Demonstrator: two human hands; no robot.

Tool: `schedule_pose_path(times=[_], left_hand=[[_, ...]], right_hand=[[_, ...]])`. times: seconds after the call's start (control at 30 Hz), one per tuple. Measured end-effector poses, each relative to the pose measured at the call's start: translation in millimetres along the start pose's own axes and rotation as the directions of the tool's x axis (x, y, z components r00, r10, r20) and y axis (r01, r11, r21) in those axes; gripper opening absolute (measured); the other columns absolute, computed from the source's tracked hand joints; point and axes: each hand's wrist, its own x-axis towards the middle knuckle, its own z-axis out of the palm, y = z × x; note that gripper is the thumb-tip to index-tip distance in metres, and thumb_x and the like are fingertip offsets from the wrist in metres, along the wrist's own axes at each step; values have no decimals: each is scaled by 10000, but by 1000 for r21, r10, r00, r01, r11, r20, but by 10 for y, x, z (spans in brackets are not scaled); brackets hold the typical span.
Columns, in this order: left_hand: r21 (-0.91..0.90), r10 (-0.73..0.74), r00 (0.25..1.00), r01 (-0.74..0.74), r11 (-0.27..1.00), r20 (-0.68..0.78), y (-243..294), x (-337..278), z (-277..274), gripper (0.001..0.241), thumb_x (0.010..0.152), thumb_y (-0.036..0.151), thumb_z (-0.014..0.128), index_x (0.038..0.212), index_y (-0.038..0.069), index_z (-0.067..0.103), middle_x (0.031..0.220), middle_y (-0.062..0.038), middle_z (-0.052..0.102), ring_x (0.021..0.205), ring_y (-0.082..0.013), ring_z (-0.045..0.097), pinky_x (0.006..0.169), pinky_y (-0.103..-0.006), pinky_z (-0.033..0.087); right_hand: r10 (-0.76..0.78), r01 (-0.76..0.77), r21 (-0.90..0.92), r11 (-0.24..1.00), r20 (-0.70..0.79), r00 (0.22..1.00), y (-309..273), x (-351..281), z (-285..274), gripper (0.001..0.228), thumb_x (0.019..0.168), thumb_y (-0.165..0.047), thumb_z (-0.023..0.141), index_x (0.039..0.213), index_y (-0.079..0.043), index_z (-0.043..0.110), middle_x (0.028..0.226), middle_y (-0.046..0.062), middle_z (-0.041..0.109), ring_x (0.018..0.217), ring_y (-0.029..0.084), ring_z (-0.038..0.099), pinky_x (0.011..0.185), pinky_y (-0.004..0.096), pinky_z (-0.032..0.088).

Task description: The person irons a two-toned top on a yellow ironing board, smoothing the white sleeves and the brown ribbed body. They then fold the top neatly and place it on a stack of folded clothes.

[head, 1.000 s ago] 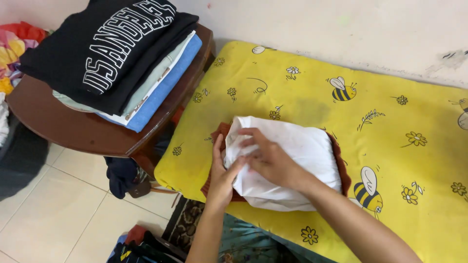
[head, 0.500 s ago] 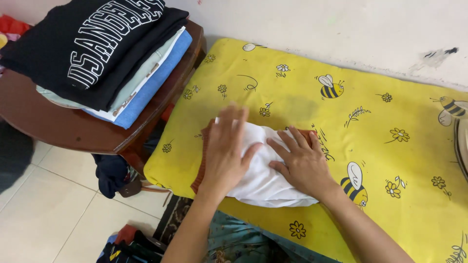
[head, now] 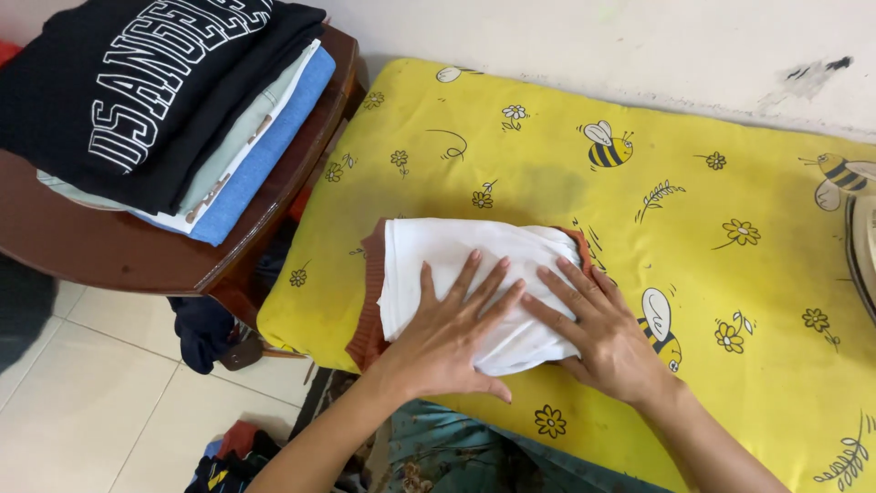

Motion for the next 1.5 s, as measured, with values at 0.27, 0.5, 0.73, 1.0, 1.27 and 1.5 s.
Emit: schedule_pose_path(times=[0.27,0.5,0.73,1.0,1.27,1.5], left_hand=[[356,72,982,-6,935,-172,-127,-150,241,1188,726,-67,649,1678,194,-12,1741,-58,-28,1553,-410,73,1157,-692,231],[-68,-86,944,113,991,317,29,-338,-312,1255,737,-302,486,1647,297,-136,1705,3,-259,1502,-425,-273,1103,-829,-45],[-98,-205,949,187,978,-238,25,315,-254,719,1050,581,252,1623,148,210,1688,-88,266,1558,-331,184,1102,-779,148],[-73,-363,896,356,931,-256,-124,494,163,751,1027,613,322,1622,162,240,1691,-78,248,1552,-335,181,1093,-776,148],[-147,-483,875,480,865,17,-264,296,-55,786,1011,656,310,1627,169,269,1698,-161,217,1554,-448,146,1133,-785,85],[-126,-440,852,488,864,283,-676,347,-145,605,1069,504,142,1636,312,224,1727,-29,139,1578,-377,93,1147,-721,139]], right_hand=[[10,-33,-204,978,-111,994,-145,133,90,653,869,47,508,1477,-191,530,1538,110,529,1463,378,454,1159,597,384],[-27,43,-354,934,51,998,-247,144,183,818,793,-41,604,1557,-250,400,1654,99,360,1535,349,322,1169,671,314],[44,-21,-170,985,132,990,-366,264,105,821,604,-266,609,1415,-149,565,1581,165,431,1501,403,332,1154,761,210],[325,-76,729,680,-207,923,-81,428,-271,378,1004,-240,487,1255,-16,660,1332,187,663,1353,391,570,1196,545,401],[578,-577,-78,813,229,784,76,599,379,574,1018,-599,347,1509,-351,507,1630,-4,393,1519,382,274,1113,719,297],[804,-474,877,82,223,551,83,394,-77,838,923,-505,399,1645,-165,143,1660,327,129,1534,527,39,1167,756,100]])
